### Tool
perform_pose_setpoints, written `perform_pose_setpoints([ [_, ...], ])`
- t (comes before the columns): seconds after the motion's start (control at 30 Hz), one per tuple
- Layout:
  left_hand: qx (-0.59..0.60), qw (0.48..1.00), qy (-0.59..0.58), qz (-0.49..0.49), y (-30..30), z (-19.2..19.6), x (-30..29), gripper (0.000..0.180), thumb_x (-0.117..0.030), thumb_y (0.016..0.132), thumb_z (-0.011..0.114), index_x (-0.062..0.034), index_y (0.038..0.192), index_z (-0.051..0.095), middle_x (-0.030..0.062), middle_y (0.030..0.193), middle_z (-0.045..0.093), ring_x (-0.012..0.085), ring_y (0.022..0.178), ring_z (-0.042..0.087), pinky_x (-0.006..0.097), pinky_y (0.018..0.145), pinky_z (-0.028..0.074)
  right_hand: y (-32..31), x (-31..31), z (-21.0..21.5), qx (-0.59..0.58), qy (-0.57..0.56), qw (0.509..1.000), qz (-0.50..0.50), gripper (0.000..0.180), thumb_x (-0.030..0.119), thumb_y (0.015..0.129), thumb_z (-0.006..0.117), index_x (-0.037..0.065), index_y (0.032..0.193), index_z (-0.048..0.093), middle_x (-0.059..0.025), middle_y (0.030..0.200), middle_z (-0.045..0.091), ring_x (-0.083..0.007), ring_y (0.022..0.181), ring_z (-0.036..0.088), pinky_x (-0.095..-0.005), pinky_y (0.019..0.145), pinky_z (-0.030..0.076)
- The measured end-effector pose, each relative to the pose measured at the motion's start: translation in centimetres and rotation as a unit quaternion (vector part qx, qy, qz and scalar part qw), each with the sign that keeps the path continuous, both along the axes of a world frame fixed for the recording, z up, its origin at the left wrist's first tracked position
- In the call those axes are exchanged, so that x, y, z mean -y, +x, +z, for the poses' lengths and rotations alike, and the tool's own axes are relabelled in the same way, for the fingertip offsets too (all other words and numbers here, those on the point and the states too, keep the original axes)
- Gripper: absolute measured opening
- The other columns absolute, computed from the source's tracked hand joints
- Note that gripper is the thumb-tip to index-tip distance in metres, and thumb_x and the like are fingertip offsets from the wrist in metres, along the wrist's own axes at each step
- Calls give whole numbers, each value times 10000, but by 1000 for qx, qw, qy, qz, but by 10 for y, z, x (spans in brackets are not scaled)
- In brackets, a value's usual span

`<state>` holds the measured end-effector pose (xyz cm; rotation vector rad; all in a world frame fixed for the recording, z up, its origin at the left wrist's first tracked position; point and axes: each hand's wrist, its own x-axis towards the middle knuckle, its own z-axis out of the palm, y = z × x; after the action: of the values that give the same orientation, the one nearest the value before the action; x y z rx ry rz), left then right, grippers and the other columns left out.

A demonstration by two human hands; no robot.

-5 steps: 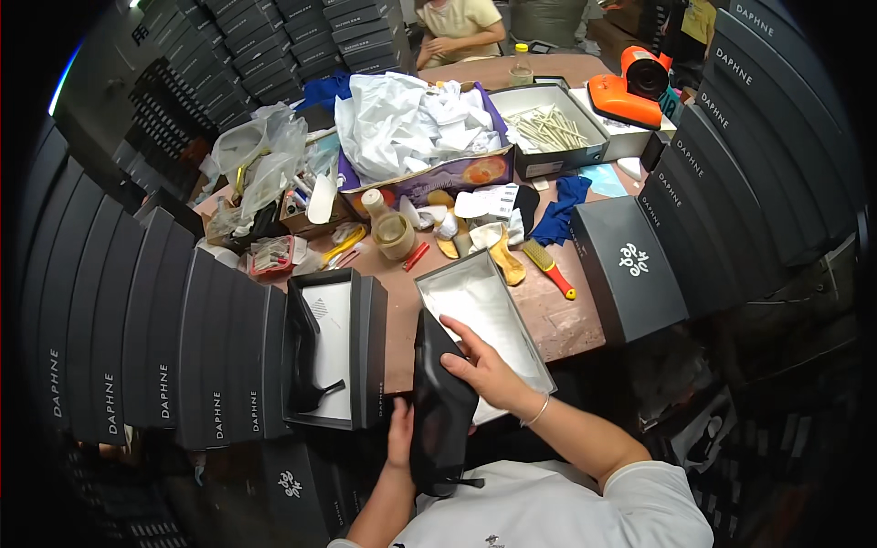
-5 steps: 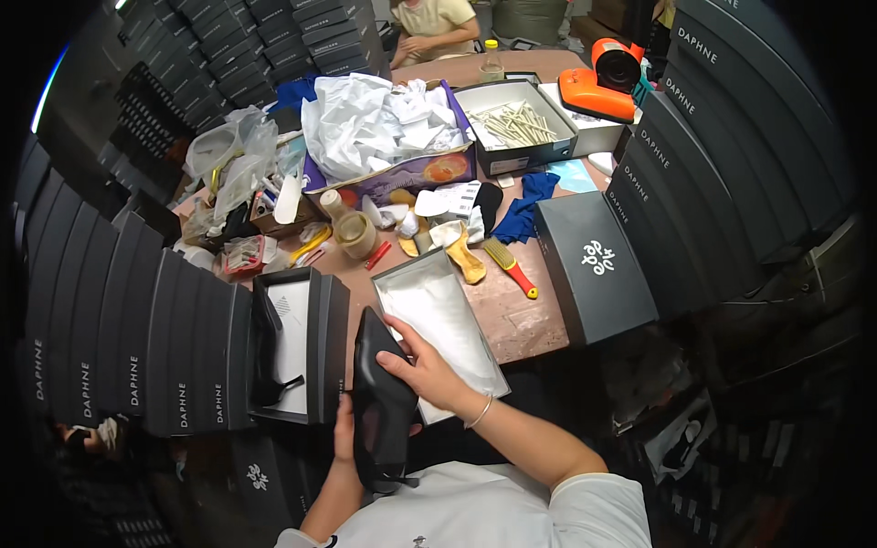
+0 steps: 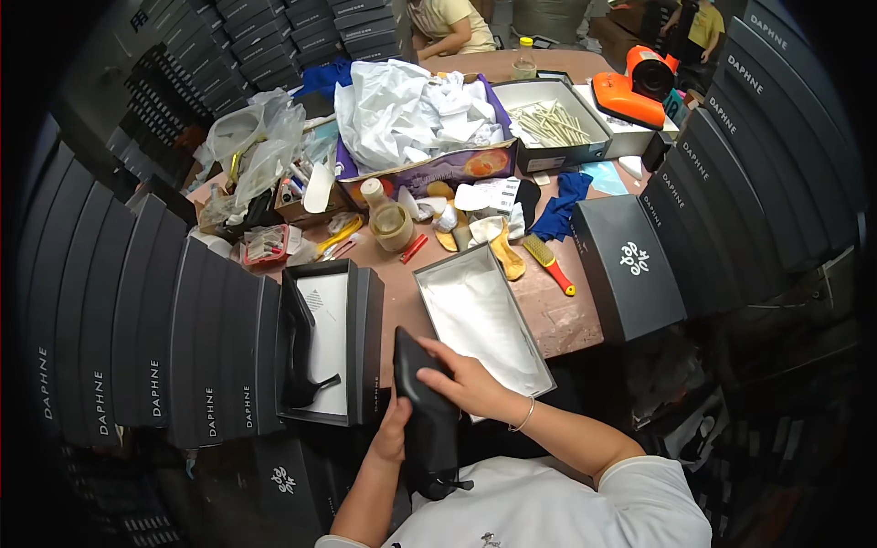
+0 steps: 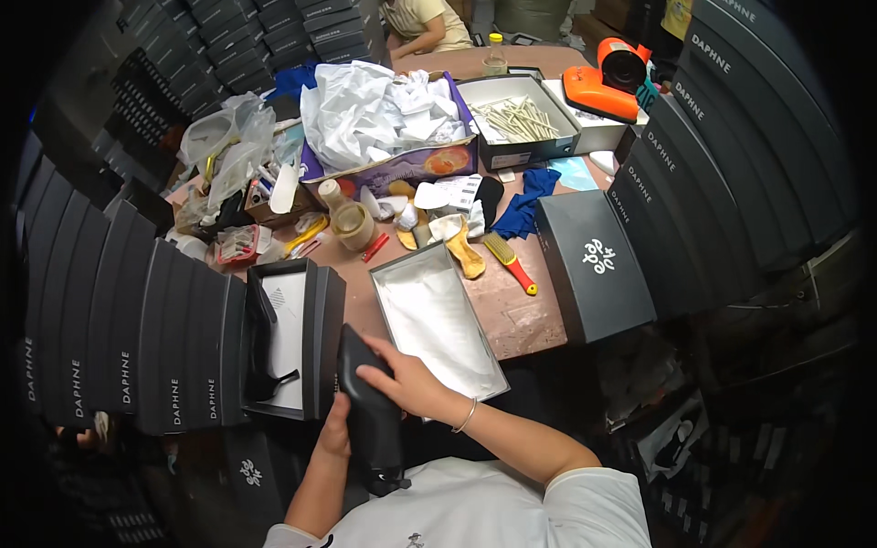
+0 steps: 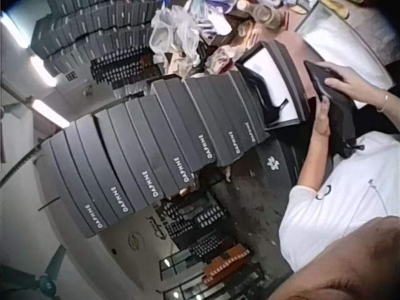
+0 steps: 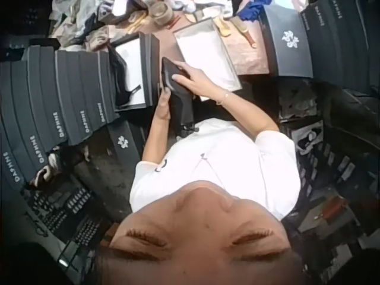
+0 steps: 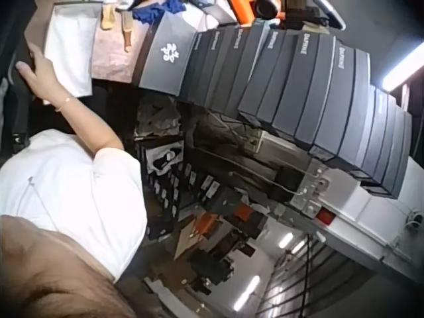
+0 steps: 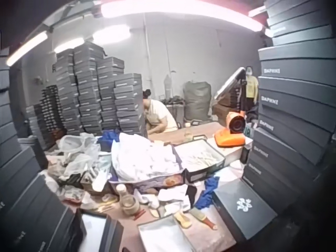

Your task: Clean black high-heeled shoes using a brush and cloth, then wrap them in tissue paper and place them into a shoebox.

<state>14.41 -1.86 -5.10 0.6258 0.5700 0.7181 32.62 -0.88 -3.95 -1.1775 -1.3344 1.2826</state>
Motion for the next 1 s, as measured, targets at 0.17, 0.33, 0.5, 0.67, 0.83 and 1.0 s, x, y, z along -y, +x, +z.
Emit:
perform_pose_setpoints([
  [0.17,103,993,-56,5,12,-9,-23,865,-572,801,621,-20,1395,319,234,1160,560,344,910,657,387,716,593,67,-65,-7,197,91,976,-23,392,306,910,600,24,1183,596,-182,949,651,-323,857,635,-377,775,496],
  [0.33,74,994,-64,50,0,-38,-62,997,-806,790,406,-40,1416,281,282,1125,545,350,792,667,416,615,596,211,-148,-63,302,-13,922,-243,371,240,834,675,-16,1094,612,-179,887,686,-270,813,673,-374,737,515],
  [0.5,-1,997,-79,15,3,-73,-81,1034,-823,788,369,78,1293,414,273,1144,555,349,828,671,414,641,601,231,-219,-98,277,-34,920,-275,600,251,791,714,-33,1272,493,-174,858,682,-279,798,675,-367,745,517],
  [0.67,-3,987,-146,69,-5,-99,-86,1031,-820,806,320,108,1226,476,269,1145,569,343,856,674,410,654,605,188,-254,-103,340,-5,914,-221,451,180,769,675,30,1186,595,-224,950,676,-343,867,665,-390,801,512],
  [0.83,-23,986,-145,77,-6,-101,-85,1009,-801,830,296,114,1213,483,271,1137,577,342,833,672,419,645,602,137,-271,-112,281,-11,960,-13,262,133,791,655,19,1024,689,-127,917,689,-207,811,642,-316,773,505],
  [1.0,-9,987,-140,79,-12,-98,-71,996,-796,826,333,111,1207,495,267,1164,577,361,875,663,430,685,588,69,-283,-124,168,80,966,178,273,143,846,608,36,1091,660,-147,949,689,-261,873,651,-354,808,500],
])
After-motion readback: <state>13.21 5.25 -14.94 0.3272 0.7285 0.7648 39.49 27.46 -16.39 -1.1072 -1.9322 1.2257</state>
